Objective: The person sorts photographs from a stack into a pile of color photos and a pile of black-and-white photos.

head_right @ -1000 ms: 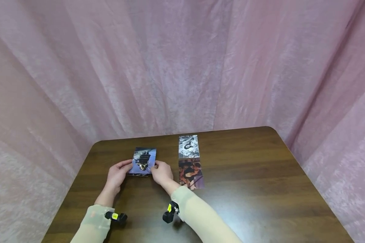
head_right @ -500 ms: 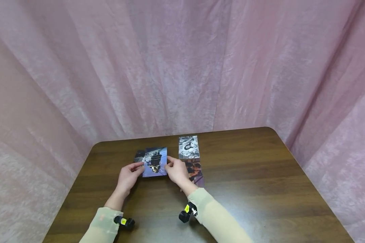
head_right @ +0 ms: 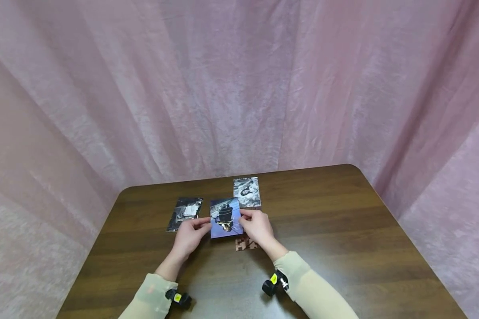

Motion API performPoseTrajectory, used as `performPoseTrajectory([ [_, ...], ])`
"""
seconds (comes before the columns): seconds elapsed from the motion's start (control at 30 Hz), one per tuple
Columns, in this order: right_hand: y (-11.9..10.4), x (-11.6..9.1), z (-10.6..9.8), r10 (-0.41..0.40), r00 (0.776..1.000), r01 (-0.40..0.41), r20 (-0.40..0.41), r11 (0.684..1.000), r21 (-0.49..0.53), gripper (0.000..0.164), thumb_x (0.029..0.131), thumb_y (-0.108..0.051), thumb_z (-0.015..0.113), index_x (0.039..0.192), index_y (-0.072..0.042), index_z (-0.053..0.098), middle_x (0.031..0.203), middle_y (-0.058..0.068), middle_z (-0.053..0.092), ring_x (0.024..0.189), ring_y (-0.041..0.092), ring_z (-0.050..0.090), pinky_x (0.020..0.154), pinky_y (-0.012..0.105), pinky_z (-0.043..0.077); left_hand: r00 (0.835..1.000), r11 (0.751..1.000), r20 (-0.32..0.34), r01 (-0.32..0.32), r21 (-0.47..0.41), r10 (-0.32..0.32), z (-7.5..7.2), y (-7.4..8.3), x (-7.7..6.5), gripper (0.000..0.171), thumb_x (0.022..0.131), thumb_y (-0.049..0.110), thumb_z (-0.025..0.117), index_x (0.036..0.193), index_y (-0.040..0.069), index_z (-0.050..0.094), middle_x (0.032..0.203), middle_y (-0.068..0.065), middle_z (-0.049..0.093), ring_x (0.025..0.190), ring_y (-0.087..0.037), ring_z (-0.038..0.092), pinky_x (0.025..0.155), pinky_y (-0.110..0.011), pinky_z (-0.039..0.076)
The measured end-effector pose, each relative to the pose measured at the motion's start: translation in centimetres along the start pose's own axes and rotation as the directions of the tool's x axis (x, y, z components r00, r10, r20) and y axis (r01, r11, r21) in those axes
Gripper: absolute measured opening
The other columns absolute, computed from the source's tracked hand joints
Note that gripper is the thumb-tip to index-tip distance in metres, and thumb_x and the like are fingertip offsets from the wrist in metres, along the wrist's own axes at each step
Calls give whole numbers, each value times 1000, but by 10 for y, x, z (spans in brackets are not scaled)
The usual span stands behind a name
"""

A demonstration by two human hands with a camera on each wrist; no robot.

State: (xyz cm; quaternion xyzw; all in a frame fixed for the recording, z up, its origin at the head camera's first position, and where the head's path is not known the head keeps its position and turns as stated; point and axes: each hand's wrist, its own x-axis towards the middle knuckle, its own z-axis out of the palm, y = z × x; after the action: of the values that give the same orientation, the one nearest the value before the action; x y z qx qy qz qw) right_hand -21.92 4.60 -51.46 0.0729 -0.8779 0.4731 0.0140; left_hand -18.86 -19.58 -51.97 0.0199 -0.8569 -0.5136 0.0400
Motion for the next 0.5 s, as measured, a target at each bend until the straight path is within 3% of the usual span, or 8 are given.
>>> performPoseTrajectory([
  [0.23, 10, -6, -17, 22, 1000, -22, -13, 999, -24, 26, 96, -18, 77, 120, -13, 84, 113, 6, 81, 109, 31, 74, 94, 49, 56, 1000, 1000, 19, -14, 25, 13, 16, 7, -2, 22, 93, 12, 79, 113, 4, 84, 91, -1, 78, 87, -14, 69, 81, -34, 55],
  [0.33, 14, -8, -24, 30, 999, -31, -24, 999, -22, 26, 94, -17, 77, 118, -12, 84, 108, 6, 81, 107, 30, 75, 93, 49, 56, 999, 1000, 39, -6, 30, 5, 24, 9, -4, 23, 93, 13, 79, 113, 5, 84, 92, -1, 79, 90, -15, 70, 83, -35, 56],
  [0.5, 22, -11, -35, 64, 998, -64, -18, 998, -10, 29, 91, -15, 76, 119, -10, 84, 93, -2, 81, 89, 15, 75, 82, 38, 56, 994, 998, 102, -31, 63, 25, 34, 12, -7, 26, 94, 14, 78, 117, 4, 83, 97, -2, 80, 92, -16, 73, 82, -37, 58],
])
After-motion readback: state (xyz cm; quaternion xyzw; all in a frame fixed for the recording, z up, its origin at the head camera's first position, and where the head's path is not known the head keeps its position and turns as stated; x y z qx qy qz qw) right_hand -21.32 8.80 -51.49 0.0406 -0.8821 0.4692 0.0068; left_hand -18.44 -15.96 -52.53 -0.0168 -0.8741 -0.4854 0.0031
